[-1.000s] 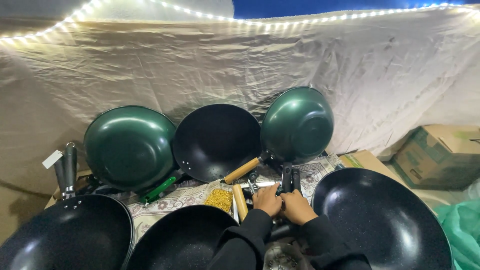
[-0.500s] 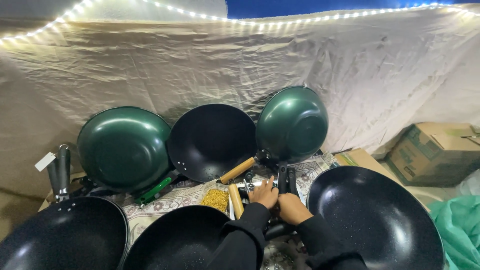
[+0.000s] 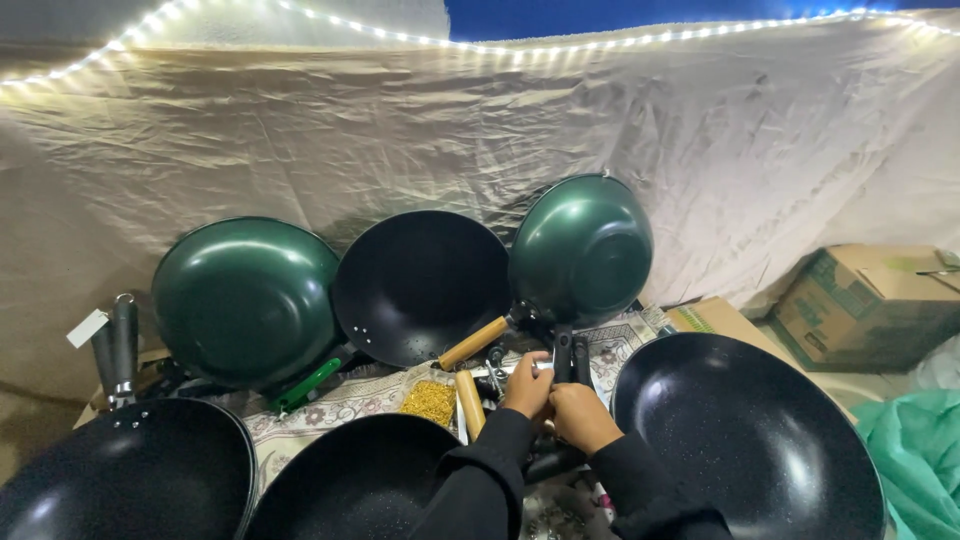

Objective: Assembling a handle onto a wok using a tool

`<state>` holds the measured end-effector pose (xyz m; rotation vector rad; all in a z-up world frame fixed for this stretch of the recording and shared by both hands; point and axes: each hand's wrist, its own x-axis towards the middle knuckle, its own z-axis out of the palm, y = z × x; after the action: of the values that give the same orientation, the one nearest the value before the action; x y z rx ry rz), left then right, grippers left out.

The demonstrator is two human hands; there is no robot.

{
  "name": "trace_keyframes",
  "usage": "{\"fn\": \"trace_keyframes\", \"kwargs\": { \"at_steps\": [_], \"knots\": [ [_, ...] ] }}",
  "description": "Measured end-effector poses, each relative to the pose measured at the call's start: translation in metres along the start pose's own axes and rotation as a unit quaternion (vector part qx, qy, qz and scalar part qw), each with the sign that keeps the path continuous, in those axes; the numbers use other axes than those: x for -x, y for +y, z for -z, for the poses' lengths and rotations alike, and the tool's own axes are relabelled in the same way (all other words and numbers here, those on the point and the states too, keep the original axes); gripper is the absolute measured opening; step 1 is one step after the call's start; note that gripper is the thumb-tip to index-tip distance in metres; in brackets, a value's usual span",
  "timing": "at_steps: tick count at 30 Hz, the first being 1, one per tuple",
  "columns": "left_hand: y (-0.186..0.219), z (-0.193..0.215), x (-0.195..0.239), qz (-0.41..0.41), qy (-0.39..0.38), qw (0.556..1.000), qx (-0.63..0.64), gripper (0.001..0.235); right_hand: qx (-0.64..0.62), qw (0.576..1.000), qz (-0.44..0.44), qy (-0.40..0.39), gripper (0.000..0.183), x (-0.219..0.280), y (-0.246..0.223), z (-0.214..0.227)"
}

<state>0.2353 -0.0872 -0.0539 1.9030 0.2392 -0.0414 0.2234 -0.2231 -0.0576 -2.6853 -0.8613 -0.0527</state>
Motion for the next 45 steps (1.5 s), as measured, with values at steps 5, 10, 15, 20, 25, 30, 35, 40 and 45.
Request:
{"fn": "trace_keyframes", "kwargs": {
  "at_steps": [5, 10, 15, 20, 25, 30, 35, 40, 45],
  "knots": [
    [-0.001, 0.006, 0.011, 0.015, 0.032, 0.997, 0.064, 0.032, -0.009, 0.999, 0.041, 0.029, 0.006, 0.013, -0.026, 0.023],
    [0.024, 0.032, 0.055, -0.011, 0.103, 0.989, 0.108, 0.024, -0.015, 0.999, 0.043, 0.000, 0.025, 0.033, -0.070, 0.049],
    [0.086, 0.088, 0.138, 0.082, 0.177, 0.935, 0.295, 0.046, -0.006, 0.986, 0.151, 0.067, 0.017, 0.050, -0.105, 0.056],
    [0.063, 0.131, 0.161, 0.071, 0.134, 0.863, 0.481, 0.069, -0.059, 0.973, 0.176, 0.136, 0.017, 0.068, -0.138, 0.076],
    [0.059, 0.159, 0.208, 0.067, 0.115, 0.861, 0.490, 0.031, -0.154, 0.954, 0.198, 0.161, 0.025, 0.080, -0.157, 0.091],
    [0.040, 0.166, 0.234, 0.050, 0.107, 0.908, 0.402, 0.025, -0.331, 0.940, 0.050, 0.065, 0.020, 0.092, -0.161, 0.094],
    [0.053, 0.169, 0.250, 0.078, 0.080, 0.917, 0.383, 0.023, -0.523, 0.849, -0.056, 0.047, 0.017, 0.104, -0.177, 0.114],
    [0.045, 0.167, 0.247, 0.067, 0.067, 0.950, 0.298, 0.021, -0.652, 0.750, -0.103, 0.035, 0.023, 0.102, -0.162, 0.094],
    [0.012, 0.162, 0.227, 0.015, 0.084, 0.941, 0.329, 0.017, -0.706, 0.692, -0.150, 0.012, 0.034, 0.095, -0.153, 0.084]
  ]
}}
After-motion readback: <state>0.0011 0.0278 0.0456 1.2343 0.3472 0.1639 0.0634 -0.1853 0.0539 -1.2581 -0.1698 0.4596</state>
